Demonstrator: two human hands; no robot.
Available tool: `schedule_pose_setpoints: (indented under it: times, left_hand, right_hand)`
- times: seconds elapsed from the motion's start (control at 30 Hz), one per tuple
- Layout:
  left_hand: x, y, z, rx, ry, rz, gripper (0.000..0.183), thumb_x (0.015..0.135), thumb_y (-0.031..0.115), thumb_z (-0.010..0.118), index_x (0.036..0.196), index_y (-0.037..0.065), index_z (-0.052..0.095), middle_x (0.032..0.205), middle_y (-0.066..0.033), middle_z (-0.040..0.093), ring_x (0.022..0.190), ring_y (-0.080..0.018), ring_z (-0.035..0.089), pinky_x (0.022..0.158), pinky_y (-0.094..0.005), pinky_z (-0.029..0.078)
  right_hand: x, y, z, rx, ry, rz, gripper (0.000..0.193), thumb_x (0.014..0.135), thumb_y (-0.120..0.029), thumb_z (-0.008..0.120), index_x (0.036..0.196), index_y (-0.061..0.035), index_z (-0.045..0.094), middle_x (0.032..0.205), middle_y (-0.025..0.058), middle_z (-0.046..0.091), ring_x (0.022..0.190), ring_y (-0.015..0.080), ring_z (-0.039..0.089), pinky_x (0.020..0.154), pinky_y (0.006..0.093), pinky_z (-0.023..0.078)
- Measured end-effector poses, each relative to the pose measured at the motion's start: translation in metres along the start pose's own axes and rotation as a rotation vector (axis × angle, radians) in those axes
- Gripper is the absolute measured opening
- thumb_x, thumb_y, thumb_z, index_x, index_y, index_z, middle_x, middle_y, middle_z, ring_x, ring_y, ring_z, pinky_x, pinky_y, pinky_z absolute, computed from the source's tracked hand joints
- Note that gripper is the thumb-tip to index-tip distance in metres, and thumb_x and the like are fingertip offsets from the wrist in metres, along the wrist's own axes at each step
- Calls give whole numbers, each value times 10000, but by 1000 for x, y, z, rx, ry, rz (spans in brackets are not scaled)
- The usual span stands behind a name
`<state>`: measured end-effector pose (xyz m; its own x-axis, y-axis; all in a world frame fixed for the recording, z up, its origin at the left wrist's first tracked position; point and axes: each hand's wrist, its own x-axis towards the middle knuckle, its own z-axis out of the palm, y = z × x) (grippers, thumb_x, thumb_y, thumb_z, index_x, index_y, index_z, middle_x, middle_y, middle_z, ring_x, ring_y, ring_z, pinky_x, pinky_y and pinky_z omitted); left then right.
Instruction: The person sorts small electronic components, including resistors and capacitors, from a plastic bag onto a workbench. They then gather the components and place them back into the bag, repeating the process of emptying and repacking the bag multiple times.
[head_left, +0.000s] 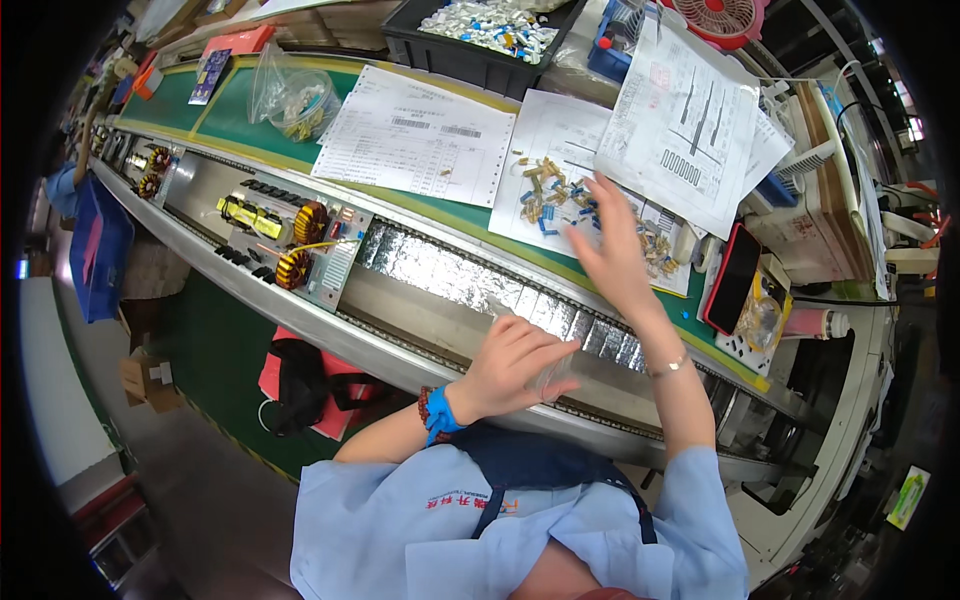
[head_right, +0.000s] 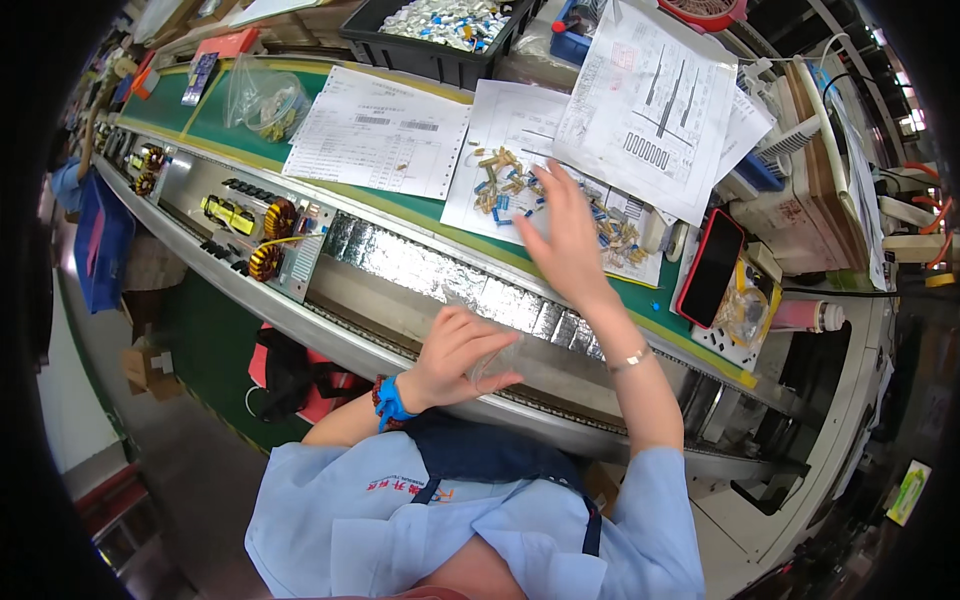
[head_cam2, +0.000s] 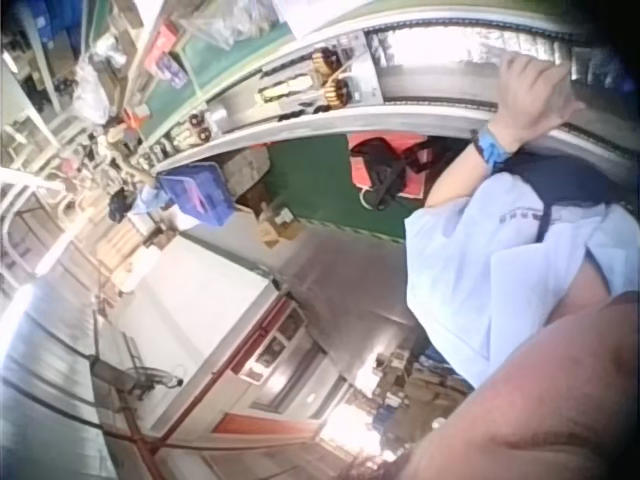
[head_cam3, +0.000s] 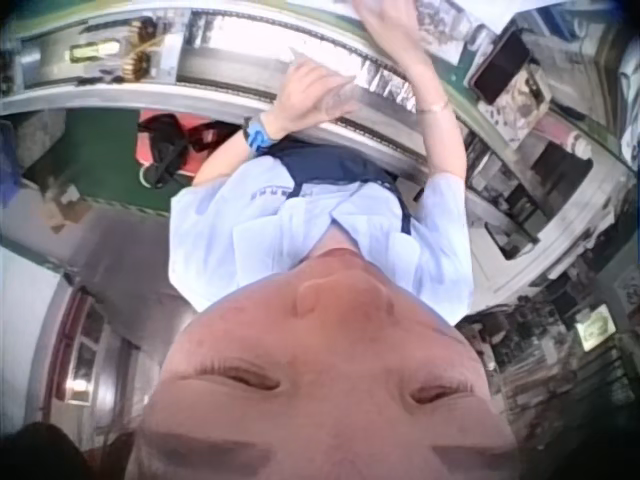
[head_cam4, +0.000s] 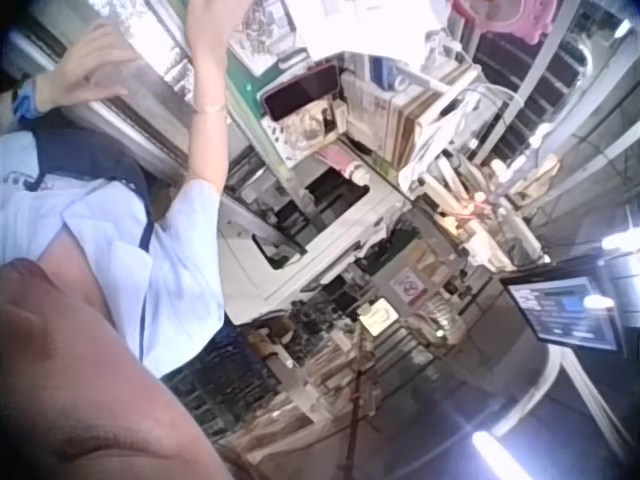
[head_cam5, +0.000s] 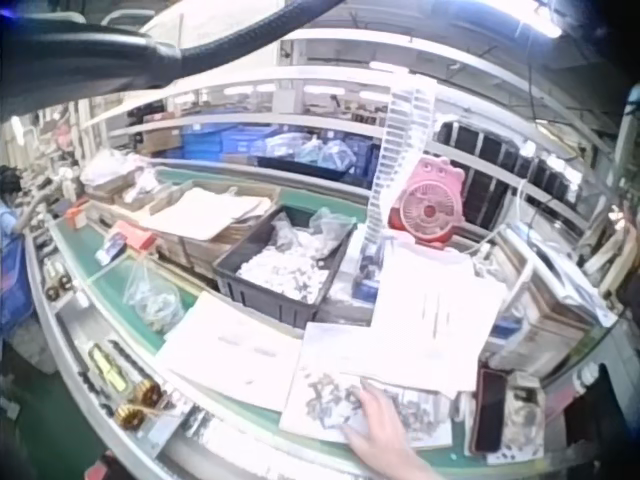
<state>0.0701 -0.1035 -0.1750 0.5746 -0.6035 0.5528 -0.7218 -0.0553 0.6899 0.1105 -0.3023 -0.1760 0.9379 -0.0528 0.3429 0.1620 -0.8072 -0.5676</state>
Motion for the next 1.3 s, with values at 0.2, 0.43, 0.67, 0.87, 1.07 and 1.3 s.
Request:
schedule_pose_setpoints:
  times: [0.2,0.43,0.67,0.87,1.07,1.3]
  left_hand:
    - [2,-7,4,-26,-46,9,471,645,236,785,1041,69,591,844,-20,592,724,-193,526,680,-304,382]
    - [12,-11,2,-97,-51,-2,466,640,227,788,1031,60,596,828,-28,589,708,-197,527,650,-297,385]
    - [20,-16,3,-124,-63,15,502,609,229,806,1029,50,597,850,-34,607,698,-204,525,635,-301,380]
    - [20,-16,0,-131,-45,10,519,585,213,819,1024,42,603,848,-41,609,702,-203,530,637,-310,377]
    - [20,-11,-1,-195,-84,24,517,580,205,821,1020,40,605,839,-47,606,695,-207,533,637,-313,380]
    - [21,-13,0,-176,-87,25,467,632,232,785,1025,56,604,826,-29,600,689,-191,537,620,-302,381]
  right_hand:
    - [29,-4,37,-193,-328,-239,518,862,-282,533,1314,-78,382,1384,126,346,1283,303,311,1058,453,236]
    - [28,7,15,-322,-330,-149,456,852,-218,528,1281,-99,432,1327,92,424,1238,264,375,1029,451,259]
    - [56,6,54,-228,-164,-206,406,843,-170,531,1229,-55,473,1293,94,456,1227,239,396,1037,445,241]
    - [16,2,-9,-264,-255,-92,446,838,-170,543,1243,-17,437,1311,108,431,1219,267,400,1040,439,251]
    - [-49,27,-51,-182,-62,269,519,872,-150,514,1325,14,321,1347,189,368,1238,339,361,1025,399,286]
    - [-75,12,-73,-208,-6,389,447,882,-115,486,1293,17,369,1270,195,442,1178,338,411,985,403,323]
